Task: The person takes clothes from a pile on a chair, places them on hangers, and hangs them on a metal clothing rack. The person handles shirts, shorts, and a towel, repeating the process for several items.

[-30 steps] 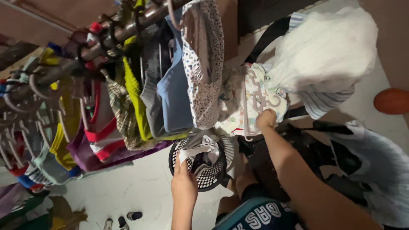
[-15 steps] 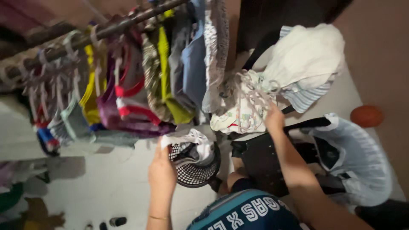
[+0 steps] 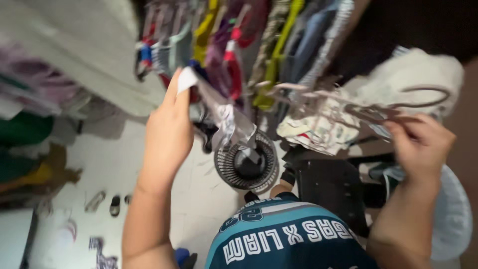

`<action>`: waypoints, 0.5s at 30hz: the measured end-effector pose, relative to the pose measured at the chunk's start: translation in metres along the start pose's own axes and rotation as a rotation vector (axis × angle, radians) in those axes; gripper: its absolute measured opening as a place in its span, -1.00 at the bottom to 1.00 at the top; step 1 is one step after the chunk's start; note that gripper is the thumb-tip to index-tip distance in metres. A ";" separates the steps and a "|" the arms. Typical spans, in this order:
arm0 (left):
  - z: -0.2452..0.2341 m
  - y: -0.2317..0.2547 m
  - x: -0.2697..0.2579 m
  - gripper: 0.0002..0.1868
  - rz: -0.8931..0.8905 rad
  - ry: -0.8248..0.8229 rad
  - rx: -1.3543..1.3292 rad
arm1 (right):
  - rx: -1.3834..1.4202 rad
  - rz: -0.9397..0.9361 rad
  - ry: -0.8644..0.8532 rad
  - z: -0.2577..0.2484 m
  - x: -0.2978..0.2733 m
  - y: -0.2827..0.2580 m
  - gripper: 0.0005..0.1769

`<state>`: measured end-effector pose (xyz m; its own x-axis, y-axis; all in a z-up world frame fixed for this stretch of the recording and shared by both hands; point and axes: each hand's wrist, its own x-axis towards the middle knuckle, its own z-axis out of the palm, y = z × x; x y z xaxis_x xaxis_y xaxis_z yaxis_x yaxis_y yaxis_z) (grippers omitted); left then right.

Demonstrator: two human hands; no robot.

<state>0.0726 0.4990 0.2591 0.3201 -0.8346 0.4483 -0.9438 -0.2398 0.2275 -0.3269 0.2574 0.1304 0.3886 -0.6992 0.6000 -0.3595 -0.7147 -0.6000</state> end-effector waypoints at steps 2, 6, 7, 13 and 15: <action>-0.016 -0.009 0.001 -0.40 0.060 0.030 0.038 | 0.056 -0.119 -0.064 0.020 0.017 -0.067 -0.82; -0.041 -0.027 -0.002 -0.61 0.042 -0.037 0.114 | -0.177 -0.385 -0.093 0.064 0.045 -0.173 -0.82; -0.046 -0.030 -0.003 -0.66 0.012 -0.082 0.120 | -0.207 -0.451 -0.095 0.071 0.050 -0.193 -0.81; -0.065 -0.045 -0.016 -0.82 -0.009 -0.086 0.036 | -0.098 -0.676 -0.106 0.137 0.073 -0.268 -0.80; -0.065 -0.050 -0.022 -0.82 -0.075 -0.028 0.042 | -0.014 -0.685 -0.116 0.159 0.079 -0.279 -0.82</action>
<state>0.1178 0.5616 0.2943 0.3881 -0.8269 0.4069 -0.9201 -0.3223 0.2227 -0.0609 0.4043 0.2609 0.6201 -0.0847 0.7799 -0.0115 -0.9950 -0.0989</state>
